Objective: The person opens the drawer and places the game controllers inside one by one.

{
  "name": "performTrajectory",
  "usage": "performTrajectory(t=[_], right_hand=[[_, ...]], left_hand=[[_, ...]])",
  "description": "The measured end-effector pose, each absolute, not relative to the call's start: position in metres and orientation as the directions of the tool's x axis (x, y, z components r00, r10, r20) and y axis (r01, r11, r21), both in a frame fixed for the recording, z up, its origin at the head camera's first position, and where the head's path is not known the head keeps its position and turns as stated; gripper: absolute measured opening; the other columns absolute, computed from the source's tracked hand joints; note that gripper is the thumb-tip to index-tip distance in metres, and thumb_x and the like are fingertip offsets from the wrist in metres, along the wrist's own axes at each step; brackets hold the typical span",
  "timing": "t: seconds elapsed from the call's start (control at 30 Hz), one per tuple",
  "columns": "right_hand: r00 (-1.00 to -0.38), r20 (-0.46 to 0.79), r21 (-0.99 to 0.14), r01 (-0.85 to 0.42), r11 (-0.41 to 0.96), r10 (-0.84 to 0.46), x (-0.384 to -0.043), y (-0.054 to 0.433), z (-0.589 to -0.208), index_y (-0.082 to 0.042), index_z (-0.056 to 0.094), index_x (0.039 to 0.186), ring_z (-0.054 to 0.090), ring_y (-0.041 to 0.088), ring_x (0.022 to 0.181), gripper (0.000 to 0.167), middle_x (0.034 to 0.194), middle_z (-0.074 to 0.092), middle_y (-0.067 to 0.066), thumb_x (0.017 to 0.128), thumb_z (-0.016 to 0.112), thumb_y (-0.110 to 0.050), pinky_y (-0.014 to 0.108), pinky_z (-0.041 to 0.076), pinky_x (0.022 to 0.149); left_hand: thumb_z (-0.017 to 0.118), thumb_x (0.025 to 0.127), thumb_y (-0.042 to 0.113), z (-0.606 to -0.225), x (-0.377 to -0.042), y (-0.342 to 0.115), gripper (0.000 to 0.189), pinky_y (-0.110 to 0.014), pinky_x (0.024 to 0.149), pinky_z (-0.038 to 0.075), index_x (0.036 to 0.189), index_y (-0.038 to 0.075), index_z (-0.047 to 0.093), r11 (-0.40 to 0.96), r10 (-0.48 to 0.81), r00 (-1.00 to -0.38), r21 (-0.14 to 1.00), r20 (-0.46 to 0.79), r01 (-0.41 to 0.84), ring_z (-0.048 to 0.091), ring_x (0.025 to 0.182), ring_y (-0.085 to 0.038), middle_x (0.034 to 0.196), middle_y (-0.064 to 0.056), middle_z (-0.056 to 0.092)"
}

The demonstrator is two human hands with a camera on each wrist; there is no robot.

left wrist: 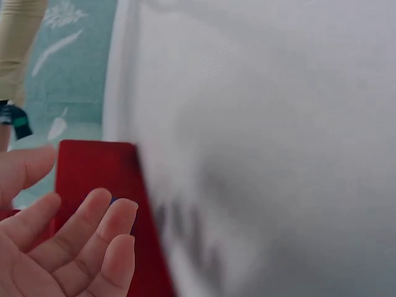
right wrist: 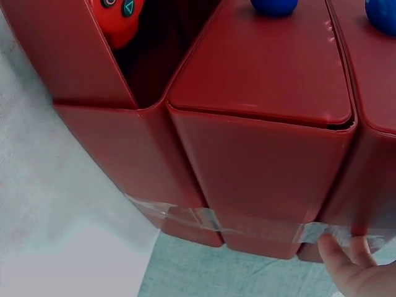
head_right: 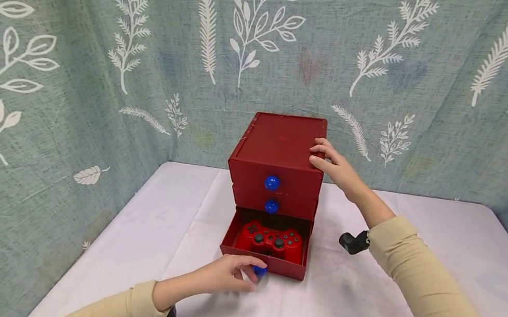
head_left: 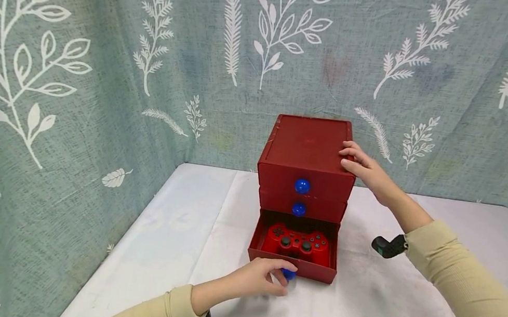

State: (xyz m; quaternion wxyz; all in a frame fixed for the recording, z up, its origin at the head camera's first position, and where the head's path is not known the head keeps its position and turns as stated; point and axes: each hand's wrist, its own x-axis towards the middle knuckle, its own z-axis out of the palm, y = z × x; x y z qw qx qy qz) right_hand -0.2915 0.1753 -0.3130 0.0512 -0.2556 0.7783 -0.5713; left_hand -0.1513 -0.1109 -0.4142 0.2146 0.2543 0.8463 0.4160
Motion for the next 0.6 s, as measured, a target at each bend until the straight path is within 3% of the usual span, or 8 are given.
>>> performTrajectory(t=[0.4, 0.6], right_hand=[[-0.866, 0.21, -0.917, -0.335, 0.215, -0.453, -0.292, 0.175, -0.314, 0.003, 0.034, 0.133, -0.003, 0.024, 0.14, 0.045, 0.154, 0.004, 0.004, 0.097, 0.041, -0.023, 0.056, 0.012, 0.107], [-0.864, 0.213, -0.916, -0.339, 0.214, -0.455, -0.293, 0.175, -0.314, 0.003, 0.034, 0.133, -0.002, 0.024, 0.14, 0.044, 0.154, 0.004, 0.004, 0.098, 0.04, -0.022, 0.055, 0.013, 0.107]], left_hand=[[0.067, 0.082, 0.008, -0.442, -0.151, -0.107, 0.037, -0.02, 0.064, 0.051, 0.118, 0.012, 0.061, 0.406, 0.51, -0.855, 0.902, -0.092, 0.145, 0.062, 0.077, -0.01, 0.094, -0.009, 0.067], [0.067, 0.082, 0.009, -0.451, -0.155, -0.103, 0.026, -0.022, 0.051, 0.047, 0.108, 0.01, 0.068, 0.314, 0.438, -0.894, 0.948, -0.088, 0.061, 0.062, 0.061, -0.012, 0.084, -0.011, 0.069]])
